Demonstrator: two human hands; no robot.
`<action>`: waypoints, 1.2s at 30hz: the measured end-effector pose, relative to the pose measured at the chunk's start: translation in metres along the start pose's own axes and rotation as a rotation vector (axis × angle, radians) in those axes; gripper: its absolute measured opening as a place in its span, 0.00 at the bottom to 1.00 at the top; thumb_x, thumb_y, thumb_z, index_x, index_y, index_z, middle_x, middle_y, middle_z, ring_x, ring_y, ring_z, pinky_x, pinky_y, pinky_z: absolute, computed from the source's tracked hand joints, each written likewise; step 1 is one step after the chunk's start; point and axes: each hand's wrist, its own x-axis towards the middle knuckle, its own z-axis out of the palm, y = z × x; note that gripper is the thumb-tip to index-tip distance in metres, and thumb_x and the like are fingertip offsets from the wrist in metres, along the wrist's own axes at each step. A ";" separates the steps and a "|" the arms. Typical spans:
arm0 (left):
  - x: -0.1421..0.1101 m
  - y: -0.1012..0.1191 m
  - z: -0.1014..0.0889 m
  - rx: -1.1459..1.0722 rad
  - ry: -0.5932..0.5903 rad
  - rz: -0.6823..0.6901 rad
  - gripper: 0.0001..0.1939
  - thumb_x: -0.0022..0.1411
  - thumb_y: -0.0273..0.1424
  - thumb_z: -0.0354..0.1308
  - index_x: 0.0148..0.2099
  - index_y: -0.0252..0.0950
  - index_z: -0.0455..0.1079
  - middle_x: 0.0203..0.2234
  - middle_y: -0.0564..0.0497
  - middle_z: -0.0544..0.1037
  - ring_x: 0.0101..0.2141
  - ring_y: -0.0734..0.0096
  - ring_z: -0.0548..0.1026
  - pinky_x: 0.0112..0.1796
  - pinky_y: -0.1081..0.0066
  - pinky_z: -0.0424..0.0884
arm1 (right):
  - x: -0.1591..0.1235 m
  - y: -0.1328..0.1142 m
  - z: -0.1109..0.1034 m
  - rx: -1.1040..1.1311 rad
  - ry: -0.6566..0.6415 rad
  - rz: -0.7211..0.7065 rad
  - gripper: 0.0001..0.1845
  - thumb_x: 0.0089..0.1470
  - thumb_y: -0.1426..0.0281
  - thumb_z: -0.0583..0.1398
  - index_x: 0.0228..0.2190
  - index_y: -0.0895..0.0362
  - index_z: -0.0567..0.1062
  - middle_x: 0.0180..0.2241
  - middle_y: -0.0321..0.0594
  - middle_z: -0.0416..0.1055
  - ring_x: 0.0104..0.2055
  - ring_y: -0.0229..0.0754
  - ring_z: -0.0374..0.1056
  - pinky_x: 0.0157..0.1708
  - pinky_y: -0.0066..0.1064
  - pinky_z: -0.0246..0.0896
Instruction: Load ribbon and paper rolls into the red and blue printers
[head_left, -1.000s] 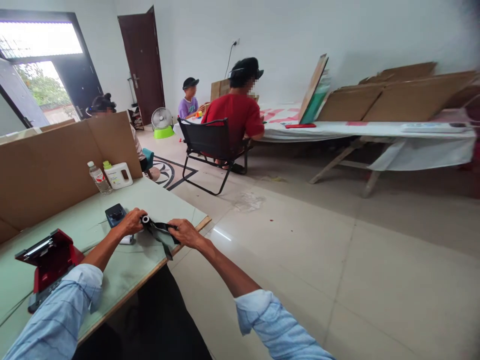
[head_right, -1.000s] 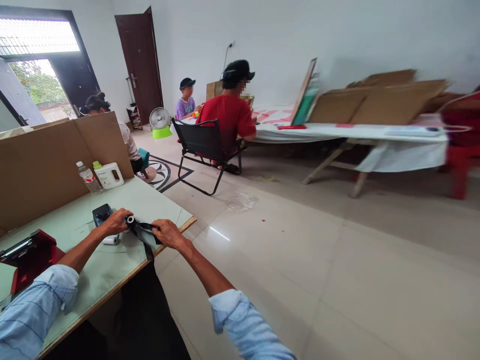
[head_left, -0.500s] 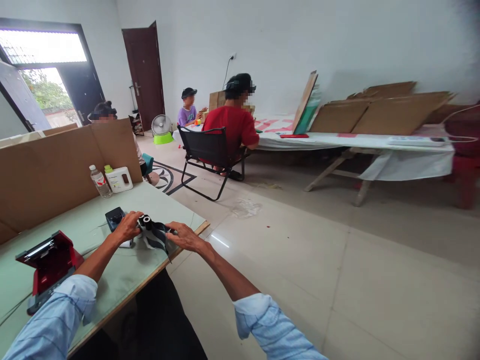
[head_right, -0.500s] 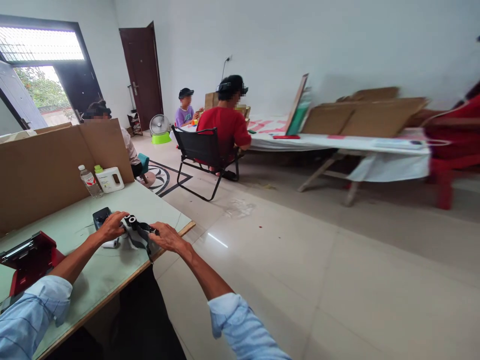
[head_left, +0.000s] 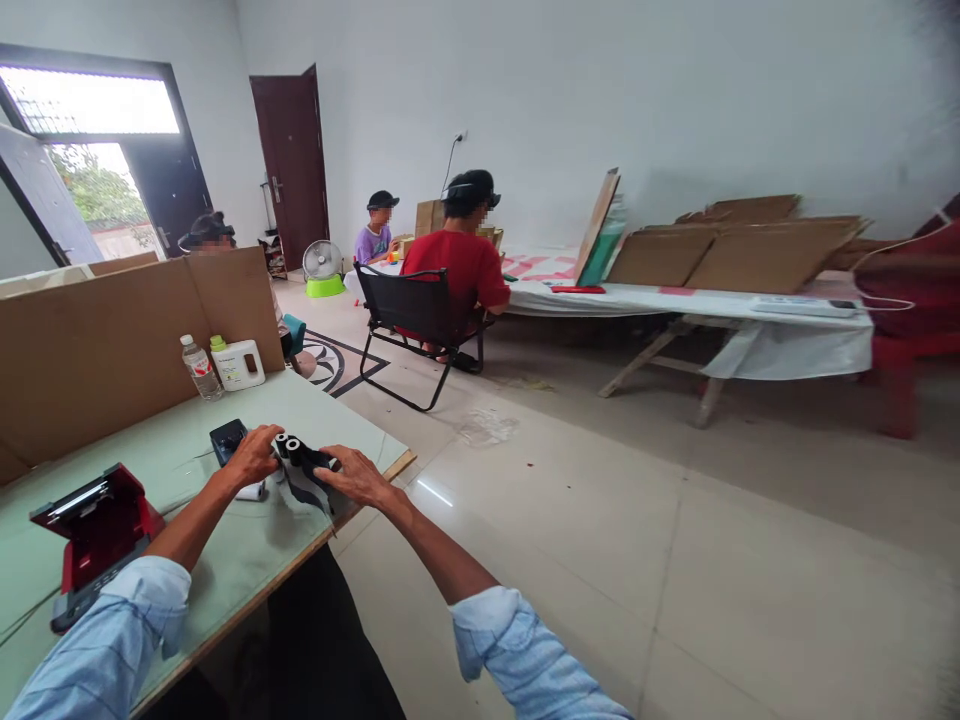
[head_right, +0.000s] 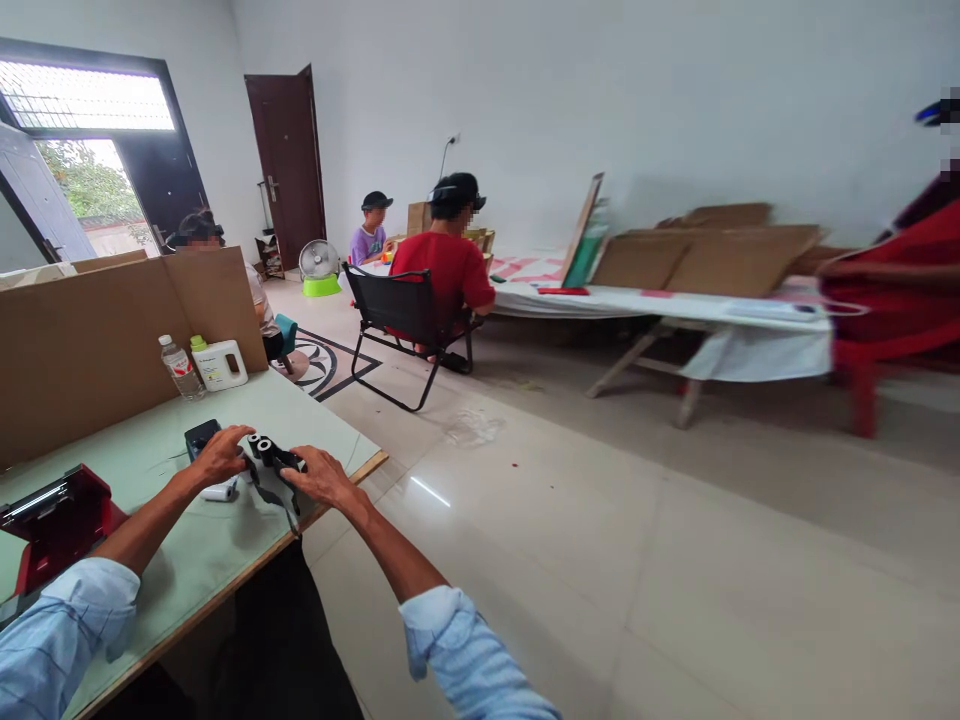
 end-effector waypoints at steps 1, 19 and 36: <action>-0.002 0.002 -0.005 -0.011 0.005 -0.014 0.29 0.49 0.19 0.58 0.55 0.36 0.76 0.46 0.43 0.82 0.48 0.55 0.79 0.52 0.61 0.72 | 0.000 0.000 -0.001 -0.002 0.021 -0.006 0.22 0.60 0.61 0.65 0.53 0.54 0.80 0.50 0.46 0.80 0.45 0.48 0.76 0.49 0.39 0.70; -0.101 0.048 -0.083 -0.344 0.134 0.020 0.12 0.53 0.31 0.57 0.36 0.40 0.82 0.32 0.49 0.85 0.33 0.62 0.80 0.38 0.68 0.72 | -0.015 -0.083 0.074 0.155 0.342 -0.590 0.23 0.60 0.72 0.61 0.57 0.51 0.74 0.51 0.49 0.77 0.53 0.51 0.75 0.53 0.43 0.75; -0.214 0.015 -0.093 -0.764 0.404 -0.300 0.17 0.54 0.42 0.69 0.40 0.34 0.82 0.28 0.48 0.83 0.25 0.68 0.77 0.24 0.74 0.70 | -0.021 -0.146 0.121 0.680 -0.205 -0.287 0.19 0.57 0.58 0.66 0.45 0.55 0.83 0.37 0.38 0.80 0.35 0.41 0.73 0.35 0.31 0.68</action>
